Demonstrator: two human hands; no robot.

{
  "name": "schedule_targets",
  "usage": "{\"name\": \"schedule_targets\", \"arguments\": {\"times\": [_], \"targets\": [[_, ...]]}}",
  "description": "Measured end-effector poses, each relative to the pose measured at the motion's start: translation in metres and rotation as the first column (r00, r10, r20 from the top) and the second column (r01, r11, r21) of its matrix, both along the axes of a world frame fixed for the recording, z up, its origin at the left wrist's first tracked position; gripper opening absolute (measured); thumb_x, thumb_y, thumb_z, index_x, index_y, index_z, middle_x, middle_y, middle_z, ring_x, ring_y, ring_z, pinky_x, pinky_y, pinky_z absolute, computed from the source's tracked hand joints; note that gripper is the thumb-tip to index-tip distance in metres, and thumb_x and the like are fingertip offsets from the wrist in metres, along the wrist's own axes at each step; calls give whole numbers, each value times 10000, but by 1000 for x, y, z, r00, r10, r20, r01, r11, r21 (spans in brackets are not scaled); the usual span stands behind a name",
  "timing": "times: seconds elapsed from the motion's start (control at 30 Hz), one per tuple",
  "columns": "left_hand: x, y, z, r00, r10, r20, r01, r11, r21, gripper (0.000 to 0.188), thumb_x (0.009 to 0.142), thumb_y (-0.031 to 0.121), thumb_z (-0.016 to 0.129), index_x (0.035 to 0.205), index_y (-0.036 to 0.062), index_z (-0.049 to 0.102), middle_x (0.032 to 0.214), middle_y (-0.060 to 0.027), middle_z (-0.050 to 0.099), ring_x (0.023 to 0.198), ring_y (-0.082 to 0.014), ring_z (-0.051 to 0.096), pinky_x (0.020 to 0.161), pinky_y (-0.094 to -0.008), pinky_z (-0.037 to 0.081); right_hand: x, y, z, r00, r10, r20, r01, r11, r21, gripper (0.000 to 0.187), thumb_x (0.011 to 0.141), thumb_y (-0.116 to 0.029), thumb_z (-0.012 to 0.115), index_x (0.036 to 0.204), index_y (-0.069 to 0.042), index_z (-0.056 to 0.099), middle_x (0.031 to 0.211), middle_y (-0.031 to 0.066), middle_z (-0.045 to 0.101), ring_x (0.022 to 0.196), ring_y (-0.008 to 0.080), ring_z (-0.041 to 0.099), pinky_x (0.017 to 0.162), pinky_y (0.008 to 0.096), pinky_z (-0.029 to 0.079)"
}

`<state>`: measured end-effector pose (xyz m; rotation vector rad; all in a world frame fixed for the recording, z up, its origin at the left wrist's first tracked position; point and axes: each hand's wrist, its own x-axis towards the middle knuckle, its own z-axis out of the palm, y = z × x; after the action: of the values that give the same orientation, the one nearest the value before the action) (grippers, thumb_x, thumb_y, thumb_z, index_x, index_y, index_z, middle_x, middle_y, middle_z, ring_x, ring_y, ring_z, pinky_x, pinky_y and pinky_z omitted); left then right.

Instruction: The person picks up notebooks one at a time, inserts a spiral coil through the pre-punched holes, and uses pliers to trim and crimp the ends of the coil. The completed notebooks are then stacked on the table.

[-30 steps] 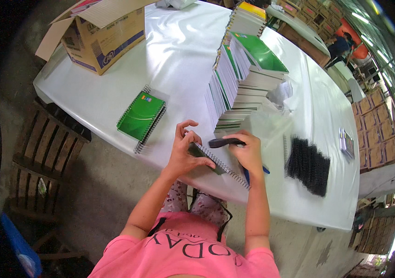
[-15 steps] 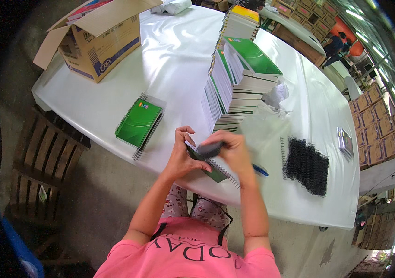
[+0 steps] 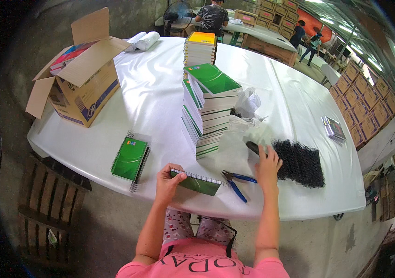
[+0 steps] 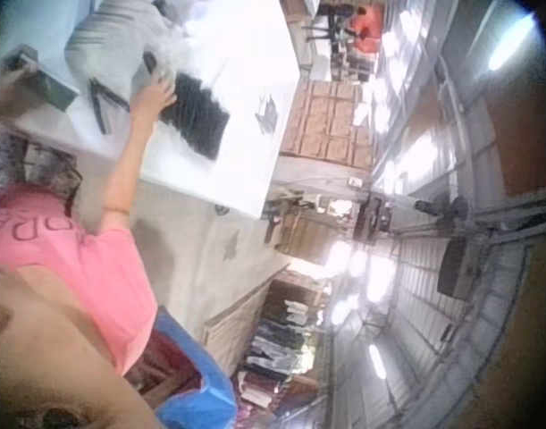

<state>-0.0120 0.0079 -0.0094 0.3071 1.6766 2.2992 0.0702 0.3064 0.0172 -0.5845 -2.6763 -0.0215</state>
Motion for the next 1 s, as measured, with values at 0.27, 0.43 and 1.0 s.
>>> {"name": "schedule_targets", "arguments": {"times": [0.27, 0.43, 1.0], "targets": [[20, -5, 27, 914, 334, -232, -359, 930, -77, 217, 748, 13, 756, 961, 33, 721, 852, -14, 685, 756, -78, 560, 676, -204, 421, 54, -85, -25, 975, 209, 70, -193, 962, -192, 548, 882, -326, 582, 1379, -152, 434, 1374, 133, 405, 1269, 353, 353, 1044, 552, 258], [29, -8, 49, 694, 344, -633, -521, 846, -111, 305, 669, -2, 794, 959, 69, 731, 875, -27, 704, 750, -132, 584, 647, -238, 439, 60, -89, -28, 973, 229, -36, -228, 922, -312, 496, 880, -279, 605, 1347, -157, 491, 1166, 156, 486, 1074, 330, 464, 947, 495, 348], [35, -8, 51, 502, 296, -813, -604, 793, -83, 500, 564, -129, 696, 1012, 93, 723, 839, -26, 691, 724, -175, 561, 643, -282, 482, 47, -179, 56, 767, 532, -359, -641, 600, -479, 444, 851, -256, 655, 1283, -199, 568, 1096, 114, 519, 964, 269, 506, 852, 410, 390]]}}
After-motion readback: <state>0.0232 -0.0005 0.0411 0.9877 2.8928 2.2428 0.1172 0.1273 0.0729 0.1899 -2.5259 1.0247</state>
